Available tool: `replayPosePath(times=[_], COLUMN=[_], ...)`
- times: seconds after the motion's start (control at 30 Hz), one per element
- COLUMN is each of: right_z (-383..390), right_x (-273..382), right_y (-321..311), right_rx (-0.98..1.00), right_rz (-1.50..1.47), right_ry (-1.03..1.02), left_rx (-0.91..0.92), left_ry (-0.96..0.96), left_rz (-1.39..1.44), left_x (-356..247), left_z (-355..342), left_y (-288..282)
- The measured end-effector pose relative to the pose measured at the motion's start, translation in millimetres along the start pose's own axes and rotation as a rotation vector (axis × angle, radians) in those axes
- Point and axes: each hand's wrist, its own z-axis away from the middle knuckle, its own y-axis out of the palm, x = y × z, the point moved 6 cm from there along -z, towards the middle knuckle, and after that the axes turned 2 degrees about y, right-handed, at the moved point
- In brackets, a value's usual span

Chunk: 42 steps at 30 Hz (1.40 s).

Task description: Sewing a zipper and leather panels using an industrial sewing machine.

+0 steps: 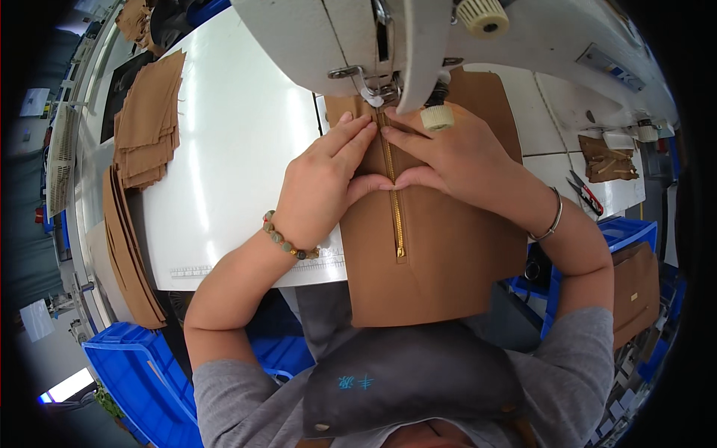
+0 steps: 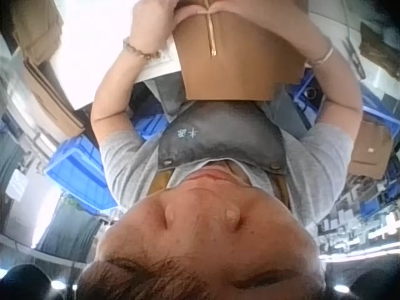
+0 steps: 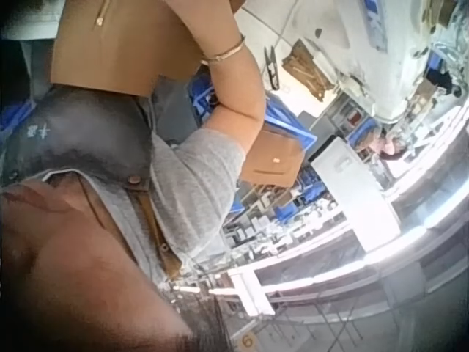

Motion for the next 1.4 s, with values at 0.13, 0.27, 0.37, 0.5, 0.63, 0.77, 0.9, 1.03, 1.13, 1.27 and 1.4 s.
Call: replayPosePath(times=[0.13, 0.27, 0.37, 0.5, 0.63, 0.77, 0.9, 1.03, 1.13, 1.27, 1.4], right_z=[-0.3, 1.0, 1.0, -1.8, -3.0, 1.0, -3.1, -0.2, 2.7, 2.0, 1.0], right_x=[0.8, -1.5, -3.1, -3.7, 3.9, -4.8, -11.8, -2.4, 3.2, 2.2, 3.8], right_y=[-6.9, -4.3, -3.6, -3.4, -14.5, -11.1, -1.3, -4.9, -8.6, -8.9, -11.0], right_rx=[-0.128, -0.117, -0.125, -0.11, -0.186, 0.022, 0.076, -0.142, -0.196, -0.101, -0.121], right_rz=[-0.031, -0.007, -0.016, -0.024, 0.122, 0.144, 0.169, 0.153, 0.121, 0.087, 0.083], right_ry=[-0.073, -0.064, -0.066, -0.061, -0.078, 0.144, 0.109, -0.039, -0.105, -0.07, -0.083], left_rx=[0.051, 0.052, 0.042, 0.031, 0.038, 0.029, 0.018, -0.004, 0.02, 0.026, 0.088], left_ry=[0.044, 0.105, 0.128, 0.11, 0.093, 0.093, 0.074, -0.013, -0.065, 0.032, 0.037], left_rz=[-0.071, -0.175, -0.145, -0.091, -0.111, -0.134, -0.09, 0.064, 0.096, 0.013, -0.021], left_x=[-5.5, -9.7, -9.7, -9.4, -9.4, -9.4, -6.6, 1.8, 3.9, -9.2, -11.0], left_z=[-2.1, -4.1, -6.9, -7.4, -6.1, -5.3, -5.1, -2.6, 0.0, 0.6, -0.8], left_y=[1.7, -1.8, -2.0, -1.7, -2.0, -1.2, -1.7, -7.9, -8.0, -3.9, -1.3])
